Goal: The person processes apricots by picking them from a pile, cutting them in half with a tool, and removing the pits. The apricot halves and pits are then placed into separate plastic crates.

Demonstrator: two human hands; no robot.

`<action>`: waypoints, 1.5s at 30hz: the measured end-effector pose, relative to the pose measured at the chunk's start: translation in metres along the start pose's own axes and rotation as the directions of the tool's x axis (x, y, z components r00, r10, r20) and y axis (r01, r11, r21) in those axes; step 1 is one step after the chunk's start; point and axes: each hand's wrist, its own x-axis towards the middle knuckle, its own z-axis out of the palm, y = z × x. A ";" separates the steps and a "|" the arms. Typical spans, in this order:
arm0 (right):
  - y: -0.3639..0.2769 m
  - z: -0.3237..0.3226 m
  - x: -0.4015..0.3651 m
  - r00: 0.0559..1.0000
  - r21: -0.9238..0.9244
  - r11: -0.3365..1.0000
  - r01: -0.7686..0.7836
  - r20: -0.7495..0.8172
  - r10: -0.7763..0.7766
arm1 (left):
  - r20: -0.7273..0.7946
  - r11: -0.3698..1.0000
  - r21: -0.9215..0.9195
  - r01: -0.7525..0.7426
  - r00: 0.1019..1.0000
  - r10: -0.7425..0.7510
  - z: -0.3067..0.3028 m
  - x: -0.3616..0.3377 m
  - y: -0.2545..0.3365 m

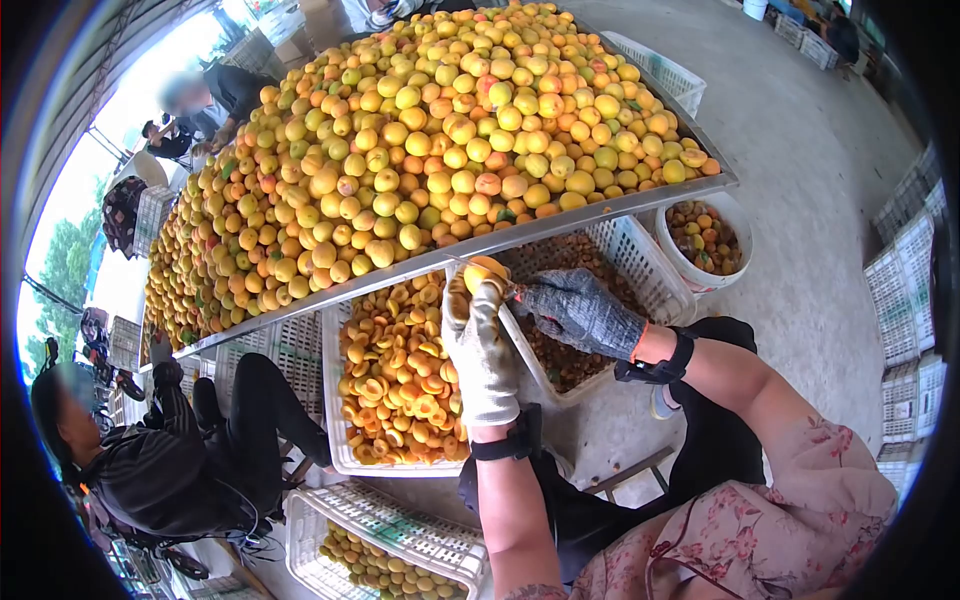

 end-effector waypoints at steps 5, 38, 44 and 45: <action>0.001 0.007 -0.007 0.892 0.273 0.850 -0.451 0.102 0.441 | -0.063 0.905 -0.383 0.185 0.972 -0.225 0.017 -0.002 0.007; 0.021 -0.010 0.006 0.867 -0.119 0.947 -0.298 -0.449 0.217 | -0.116 0.920 0.385 -0.072 0.985 0.125 0.057 -0.024 -0.051; 0.033 -0.005 0.010 0.900 -0.414 0.910 0.016 -0.391 -0.193 | -0.033 0.586 0.778 -0.226 0.917 0.398 0.020 -0.009 -0.100; 0.032 -0.005 0.011 0.899 -0.455 0.888 0.067 -0.358 -0.252 | -0.014 0.943 0.324 -0.080 0.996 0.089 0.009 -0.004 -0.100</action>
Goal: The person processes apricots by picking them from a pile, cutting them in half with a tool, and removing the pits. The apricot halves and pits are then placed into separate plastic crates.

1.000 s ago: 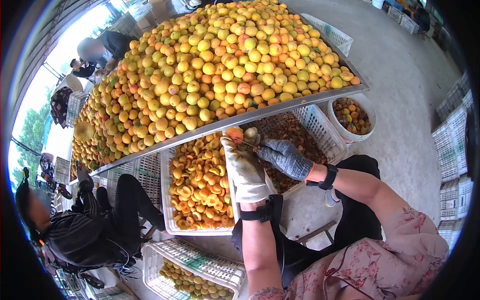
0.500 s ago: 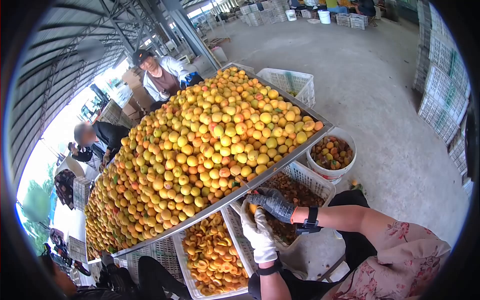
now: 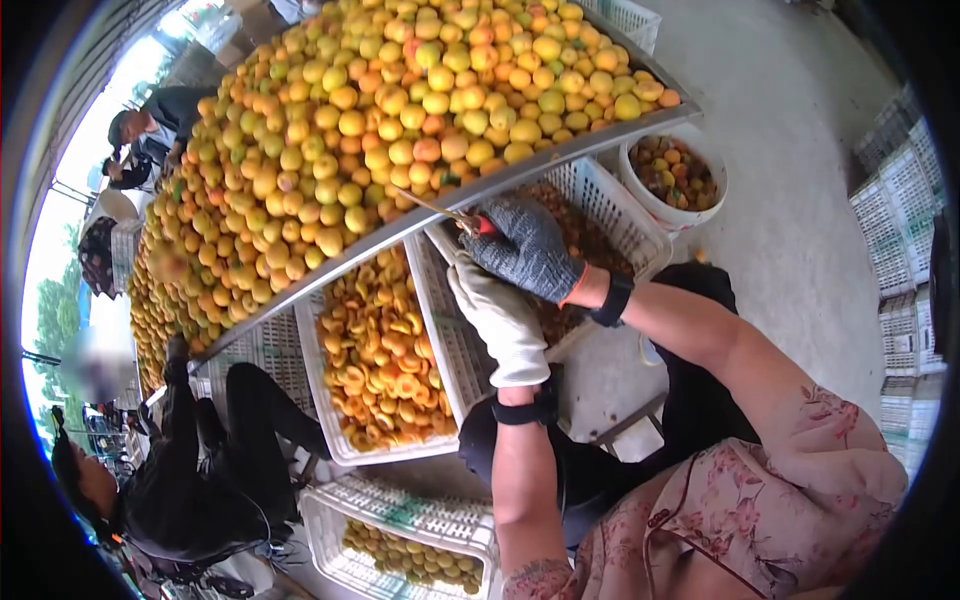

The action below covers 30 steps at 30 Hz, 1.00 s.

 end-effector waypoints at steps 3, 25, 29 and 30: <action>-0.003 -0.006 0.005 0.982 -0.047 0.986 0.158 0.109 -0.152 | 0.258 0.637 -0.603 0.480 0.873 -0.414 -0.004 -0.019 0.054; 0.009 0.014 -0.008 0.592 0.654 0.092 -0.751 0.604 0.534 | 0.173 0.572 -0.646 0.505 0.827 -0.535 -0.082 0.027 0.043; 0.002 0.029 -0.013 0.646 0.680 0.256 -0.687 0.410 0.644 | 0.232 0.818 -0.431 0.381 0.923 -0.307 -0.027 0.001 0.055; 0.013 0.042 -0.015 0.740 0.748 0.307 -0.588 0.345 0.578 | 0.192 0.908 -0.334 0.252 0.962 -0.197 -0.021 -0.004 0.049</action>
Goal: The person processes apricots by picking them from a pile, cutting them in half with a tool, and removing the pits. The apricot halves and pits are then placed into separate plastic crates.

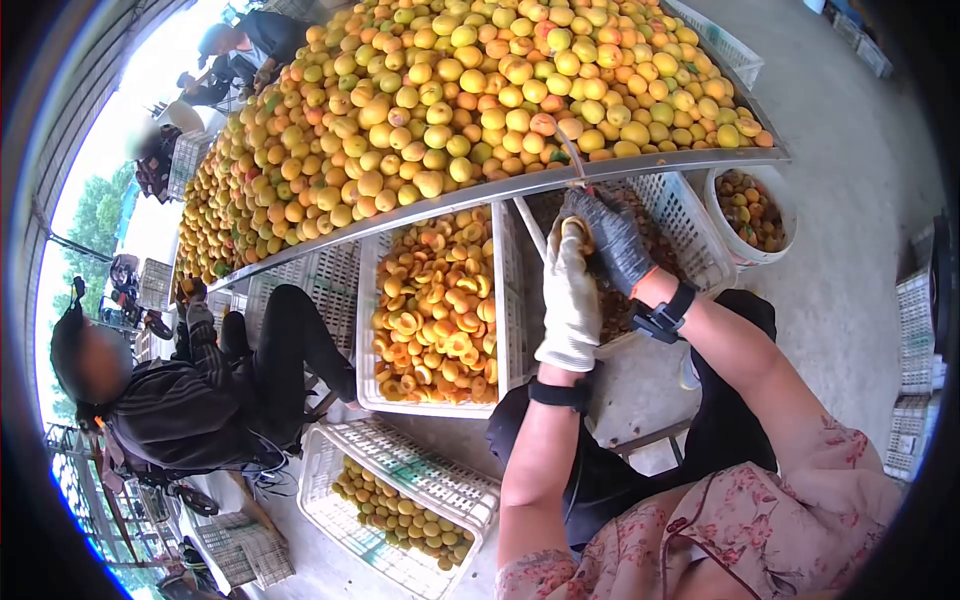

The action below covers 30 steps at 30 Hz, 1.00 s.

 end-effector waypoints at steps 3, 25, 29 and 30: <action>-0.006 0.004 -0.003 0.995 -0.218 0.971 0.094 -0.017 -0.100 | -0.181 0.973 0.222 -0.061 0.978 0.103 0.015 -0.009 0.001; -0.102 0.026 -0.008 0.999 0.247 0.968 0.038 -0.025 -0.033 | 0.052 0.896 -0.384 0.221 0.974 -0.218 0.027 -0.006 0.009; -0.098 0.027 -0.011 1.000 0.251 0.967 0.030 -0.006 -0.030 | 0.001 0.912 -0.357 0.201 0.977 -0.215 0.033 -0.006 0.010; -0.095 0.029 -0.011 1.000 0.251 0.968 0.030 -0.007 -0.029 | -0.018 0.920 -0.349 0.179 0.980 -0.197 0.034 -0.007 0.009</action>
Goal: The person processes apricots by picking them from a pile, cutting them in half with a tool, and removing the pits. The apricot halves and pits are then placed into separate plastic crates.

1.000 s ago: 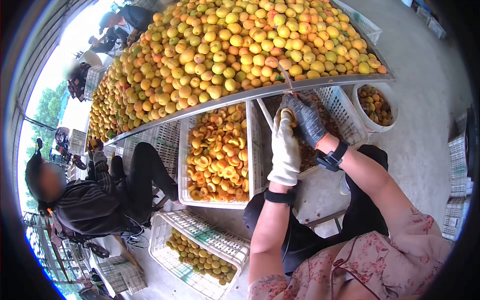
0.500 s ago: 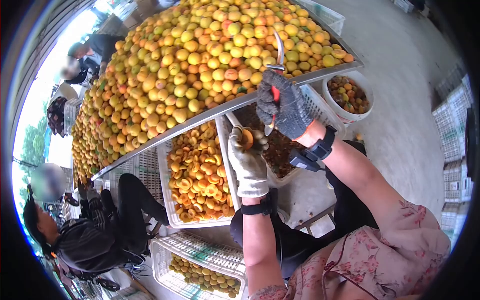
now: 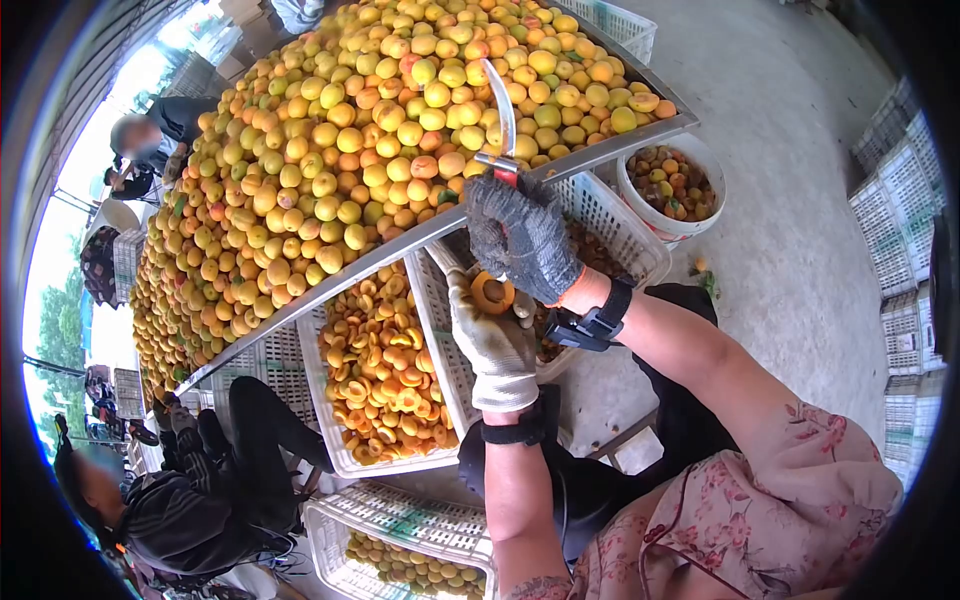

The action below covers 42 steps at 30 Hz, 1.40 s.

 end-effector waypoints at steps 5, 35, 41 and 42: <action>0.008 -0.011 0.007 0.982 0.183 0.968 -0.169 0.116 0.150 | -0.089 0.997 -0.082 0.007 0.996 -0.015 -0.008 0.003 0.000; 0.015 -0.041 0.026 0.987 -0.126 0.992 -0.033 -0.163 0.012 | -0.131 0.915 0.398 -0.074 0.982 0.137 -0.011 0.042 -0.007; 0.022 -0.066 0.062 0.993 -0.738 0.675 0.024 -0.057 -0.098 | -0.104 0.709 0.612 -0.351 0.853 0.511 -0.046 0.038 0.034; 0.022 -0.064 0.070 0.975 -0.860 0.482 0.169 0.074 -0.210 | -0.087 0.629 0.665 -0.402 0.795 0.600 -0.055 0.037 0.051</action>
